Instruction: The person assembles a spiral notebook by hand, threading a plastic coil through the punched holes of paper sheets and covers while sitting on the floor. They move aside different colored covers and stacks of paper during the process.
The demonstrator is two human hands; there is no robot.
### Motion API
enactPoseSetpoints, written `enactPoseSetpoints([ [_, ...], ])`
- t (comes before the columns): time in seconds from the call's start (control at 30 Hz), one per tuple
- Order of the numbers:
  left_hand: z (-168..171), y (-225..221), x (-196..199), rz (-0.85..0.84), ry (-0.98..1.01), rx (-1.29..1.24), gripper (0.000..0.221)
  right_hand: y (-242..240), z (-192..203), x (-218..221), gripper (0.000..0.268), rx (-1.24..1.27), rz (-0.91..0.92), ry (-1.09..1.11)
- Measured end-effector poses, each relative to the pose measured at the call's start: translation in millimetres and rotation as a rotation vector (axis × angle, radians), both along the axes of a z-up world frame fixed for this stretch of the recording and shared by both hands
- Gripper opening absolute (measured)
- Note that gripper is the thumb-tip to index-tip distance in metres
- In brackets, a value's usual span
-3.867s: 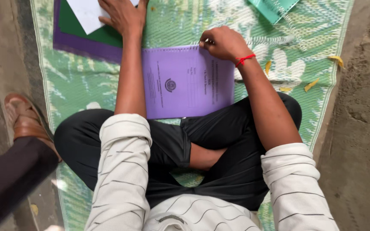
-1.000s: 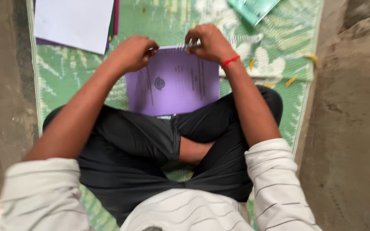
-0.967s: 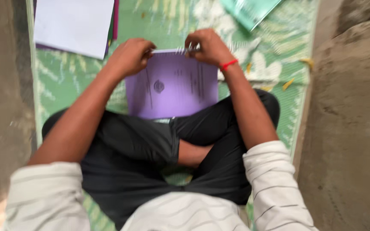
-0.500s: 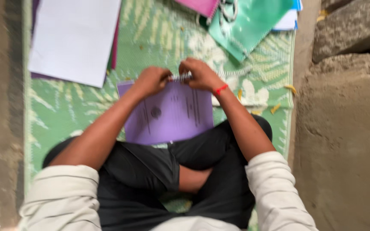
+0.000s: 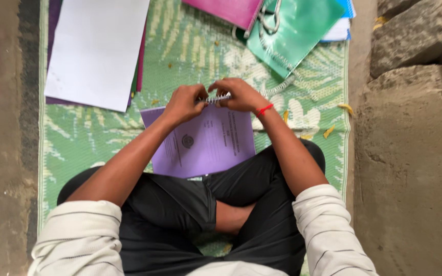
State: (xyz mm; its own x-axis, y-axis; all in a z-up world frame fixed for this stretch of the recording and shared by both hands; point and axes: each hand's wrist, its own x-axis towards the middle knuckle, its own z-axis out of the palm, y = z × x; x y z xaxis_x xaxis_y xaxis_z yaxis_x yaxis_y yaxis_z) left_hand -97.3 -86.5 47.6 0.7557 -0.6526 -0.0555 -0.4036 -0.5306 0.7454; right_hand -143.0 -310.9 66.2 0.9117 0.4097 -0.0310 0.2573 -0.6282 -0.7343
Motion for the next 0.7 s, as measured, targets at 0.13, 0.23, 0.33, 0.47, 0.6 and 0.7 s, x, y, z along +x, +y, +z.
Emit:
enactPoseSetpoints([
  [0.13,-0.5,-2.2,-3.2,0.028,0.058,-0.041,0.025,-2.6,-9.5,5.3,0.018,-0.117,0.023,0.062],
  [0.23,0.8,-2.0,3.6,-0.045,0.081,-0.019,0.026,2.1,-9.6,1.7,0.015,-0.121,0.033,0.0],
  [0.33,4.0,-2.3,4.5,-0.084,0.135,0.205,0.022,5.4,1.5,1.8,0.016,-0.035,0.041,-0.061],
  [0.47,11.1,-1.1,-2.9,-0.052,0.085,0.092,0.021,10.4,9.3,0.0,0.019,-0.025,0.047,-0.054],
  [0.6,19.3,-3.2,-9.3,0.024,0.058,0.086,0.022,11.9,-1.5,-1.4,0.018,-0.058,0.069,-0.183],
  [0.7,18.7,-3.5,-8.0,0.043,0.057,0.084,0.022,14.7,-18.1,-3.6,0.014,-0.167,0.073,-0.204],
])
